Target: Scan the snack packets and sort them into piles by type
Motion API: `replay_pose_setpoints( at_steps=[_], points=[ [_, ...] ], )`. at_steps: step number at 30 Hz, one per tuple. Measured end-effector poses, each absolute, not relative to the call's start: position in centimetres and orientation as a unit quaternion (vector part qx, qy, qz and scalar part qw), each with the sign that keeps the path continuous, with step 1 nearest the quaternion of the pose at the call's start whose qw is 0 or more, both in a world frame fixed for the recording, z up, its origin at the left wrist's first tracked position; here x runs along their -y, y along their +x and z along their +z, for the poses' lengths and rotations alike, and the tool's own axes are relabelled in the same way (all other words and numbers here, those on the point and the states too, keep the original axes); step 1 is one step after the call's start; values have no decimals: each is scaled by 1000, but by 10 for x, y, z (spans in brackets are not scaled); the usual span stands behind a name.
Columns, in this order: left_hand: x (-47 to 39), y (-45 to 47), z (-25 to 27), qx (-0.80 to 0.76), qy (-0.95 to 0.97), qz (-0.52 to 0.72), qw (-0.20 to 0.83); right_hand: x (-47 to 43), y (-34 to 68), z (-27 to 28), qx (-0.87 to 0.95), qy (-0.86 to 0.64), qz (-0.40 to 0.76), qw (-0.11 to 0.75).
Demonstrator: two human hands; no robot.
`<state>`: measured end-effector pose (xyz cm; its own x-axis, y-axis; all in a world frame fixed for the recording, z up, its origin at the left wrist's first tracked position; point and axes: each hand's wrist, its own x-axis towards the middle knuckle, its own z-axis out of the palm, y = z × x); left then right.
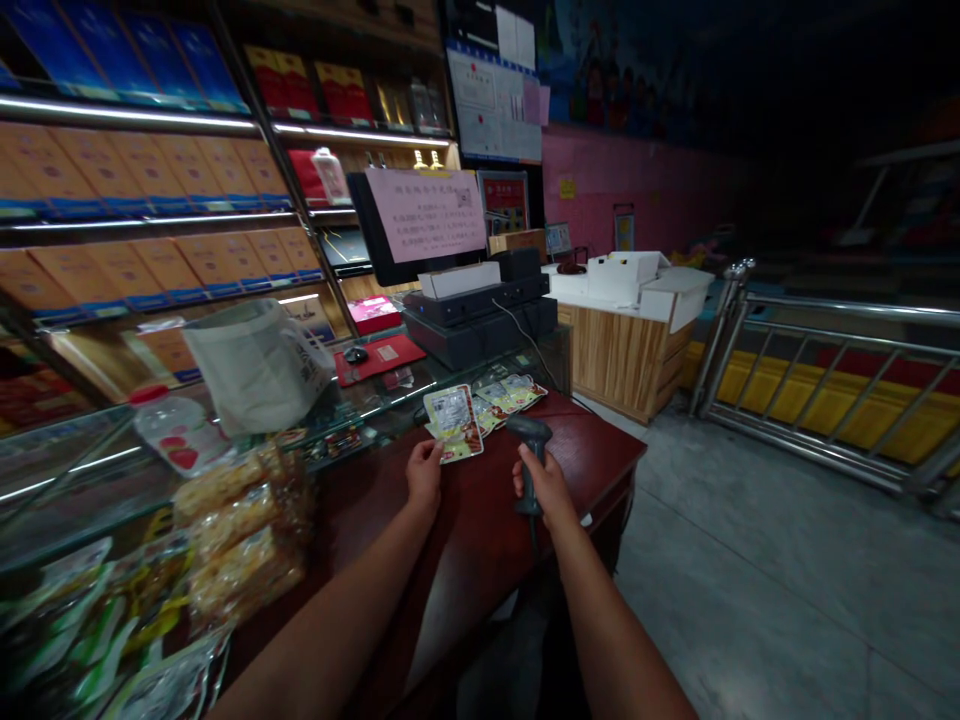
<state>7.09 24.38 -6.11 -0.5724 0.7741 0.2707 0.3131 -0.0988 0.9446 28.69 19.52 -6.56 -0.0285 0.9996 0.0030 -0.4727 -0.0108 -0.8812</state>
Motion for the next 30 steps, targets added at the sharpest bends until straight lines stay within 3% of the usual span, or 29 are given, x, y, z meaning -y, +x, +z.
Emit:
replay_pose_setpoints(
  at_steps=[11, 20, 30],
  points=[
    [-100, 47, -59, -602, 448, 567, 341, -185, 290, -59, 365, -358, 604, 611],
    [-63, 22, -42, -659, 452, 547, 248, -112, 262, -45, 408, -363, 581, 604],
    [-58, 33, -32, -646, 494, 534, 230, -26, 252, -20, 494, -355, 556, 567]
  ],
)
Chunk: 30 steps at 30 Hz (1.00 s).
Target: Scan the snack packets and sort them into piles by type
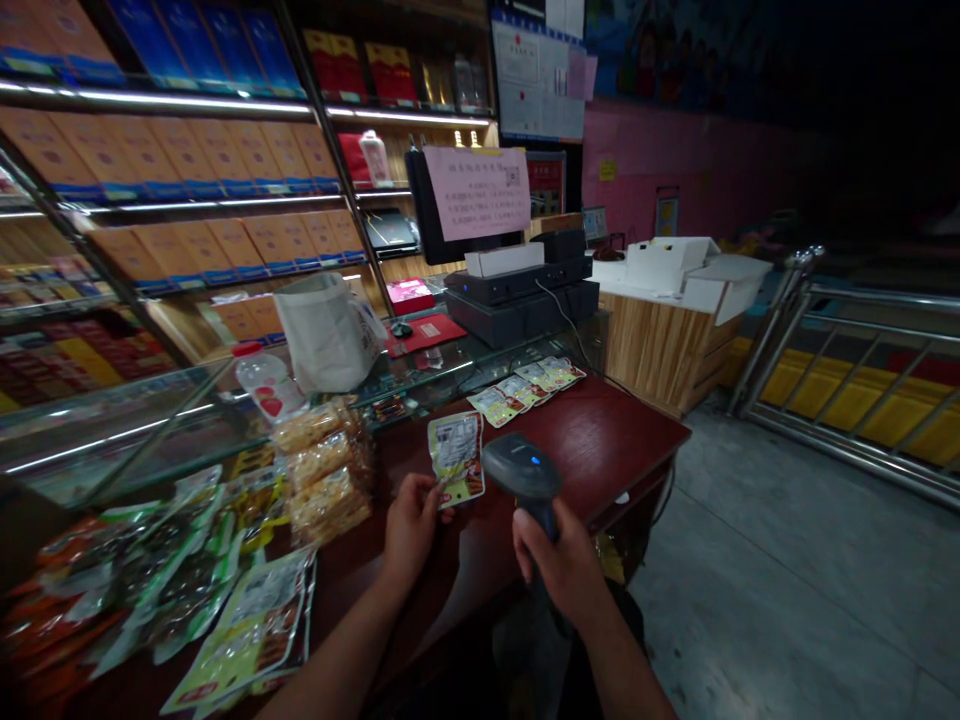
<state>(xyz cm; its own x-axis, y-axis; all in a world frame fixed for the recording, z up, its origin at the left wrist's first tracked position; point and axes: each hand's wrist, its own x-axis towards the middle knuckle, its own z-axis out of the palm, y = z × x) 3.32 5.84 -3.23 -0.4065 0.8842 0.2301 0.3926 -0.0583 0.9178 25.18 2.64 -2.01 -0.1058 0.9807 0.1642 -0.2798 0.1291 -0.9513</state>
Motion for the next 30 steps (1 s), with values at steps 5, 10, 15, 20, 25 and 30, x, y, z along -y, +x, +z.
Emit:
replay_pose_setpoints(
  at_steps=[5, 10, 15, 20, 25, 30],
  points=[
    [-57, 38, -31, -643, 506, 526, 233, -13, 253, -10, 568, -363, 516, 528],
    [-56, 36, -32, -643, 515, 523, 217, -7, 250, -4, 573, -382, 506, 519],
    [-57, 36, -33, -646, 512, 523, 218, -7, 251, -1, 573, -384, 507, 518],
    [-56, 37, -31, -647, 524, 518, 196, -6, 253, -4, 587, -394, 487, 514],
    [-53, 38, -28, -648, 533, 512, 186, -3, 254, -3, 602, -394, 466, 515],
    [-51, 39, -26, -645, 545, 510, 163, -1, 255, -4, 609, -402, 449, 515]
  ],
)
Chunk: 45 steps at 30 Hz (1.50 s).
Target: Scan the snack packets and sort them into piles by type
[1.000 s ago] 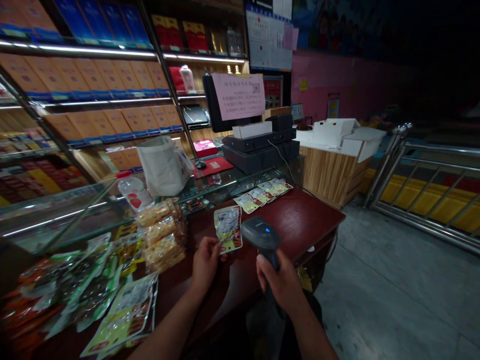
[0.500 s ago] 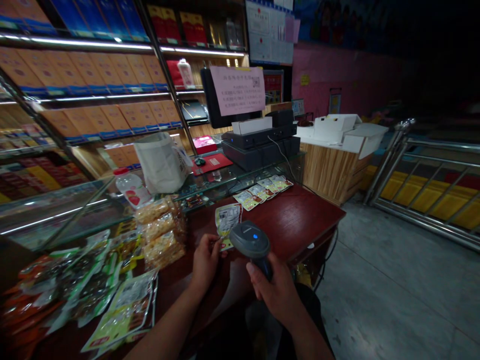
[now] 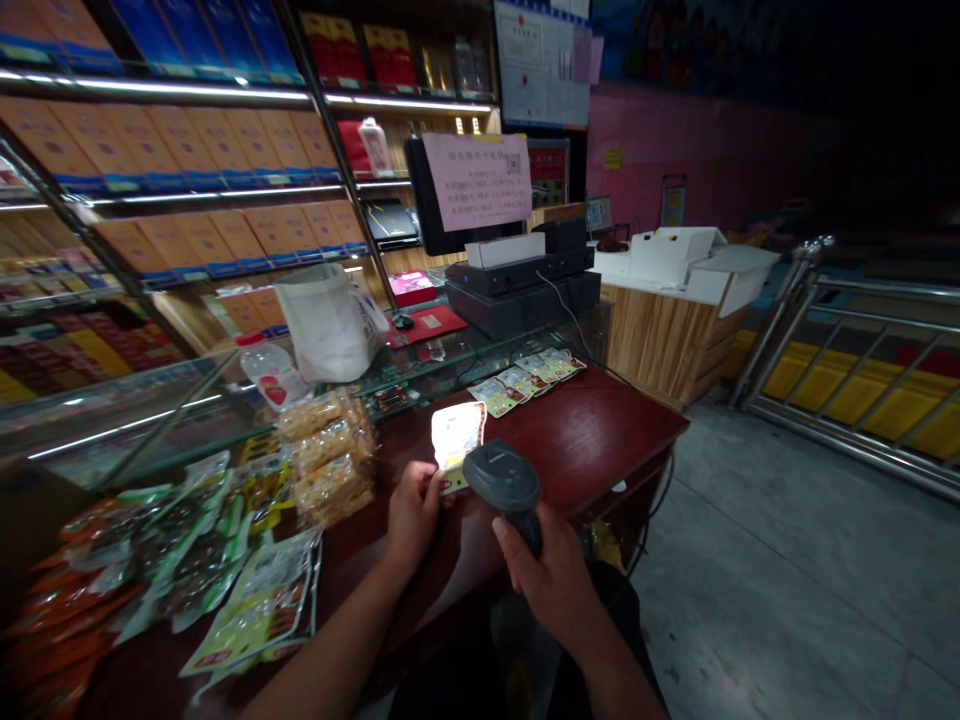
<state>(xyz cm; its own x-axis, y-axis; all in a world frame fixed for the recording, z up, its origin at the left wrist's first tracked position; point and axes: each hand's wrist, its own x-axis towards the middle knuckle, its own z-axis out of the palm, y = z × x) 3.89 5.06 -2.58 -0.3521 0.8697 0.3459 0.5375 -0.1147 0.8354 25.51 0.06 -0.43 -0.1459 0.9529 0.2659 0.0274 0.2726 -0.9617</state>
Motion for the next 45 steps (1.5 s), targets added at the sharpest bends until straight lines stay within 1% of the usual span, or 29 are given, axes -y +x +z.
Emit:
replay_pose_setpoints(
  at_steps=[8, 19, 25, 29, 31, 33, 35, 37, 41, 43, 45],
  points=[
    [-51, 38, -30, -643, 550, 509, 158, 3, 261, -5, 618, -399, 443, 512],
    [-48, 40, -32, -641, 578, 491, 116, 10, 266, -7, 625, -403, 448, 497],
    [-51, 39, -35, -630, 580, 500, 128, 13, 268, -4, 627, -403, 442, 499],
    [-47, 45, -29, -627, 557, 525, 146, 17, 270, -4, 616, -397, 466, 496],
    [-36, 48, -23, -620, 532, 553, 165, 19, 273, -8, 601, -409, 480, 491],
    [-17, 49, -17, -604, 493, 591, 206, 20, 278, -14, 580, -430, 491, 488],
    [11, 43, -12, -589, 447, 626, 249, 18, 284, -20, 564, -441, 501, 486],
    [44, 29, -5, -591, 400, 649, 266, 17, 290, -24, 556, -450, 509, 478],
    [108, -27, 11, -651, 297, 666, 211, 13, 294, -24, 549, -474, 515, 457],
    [129, -57, 20, -673, 250, 672, 183, 12, 291, -23, 537, -473, 522, 464],
    [141, -80, 26, -693, 210, 665, 182, 11, 285, -23, 528, -470, 526, 472]
  ],
)
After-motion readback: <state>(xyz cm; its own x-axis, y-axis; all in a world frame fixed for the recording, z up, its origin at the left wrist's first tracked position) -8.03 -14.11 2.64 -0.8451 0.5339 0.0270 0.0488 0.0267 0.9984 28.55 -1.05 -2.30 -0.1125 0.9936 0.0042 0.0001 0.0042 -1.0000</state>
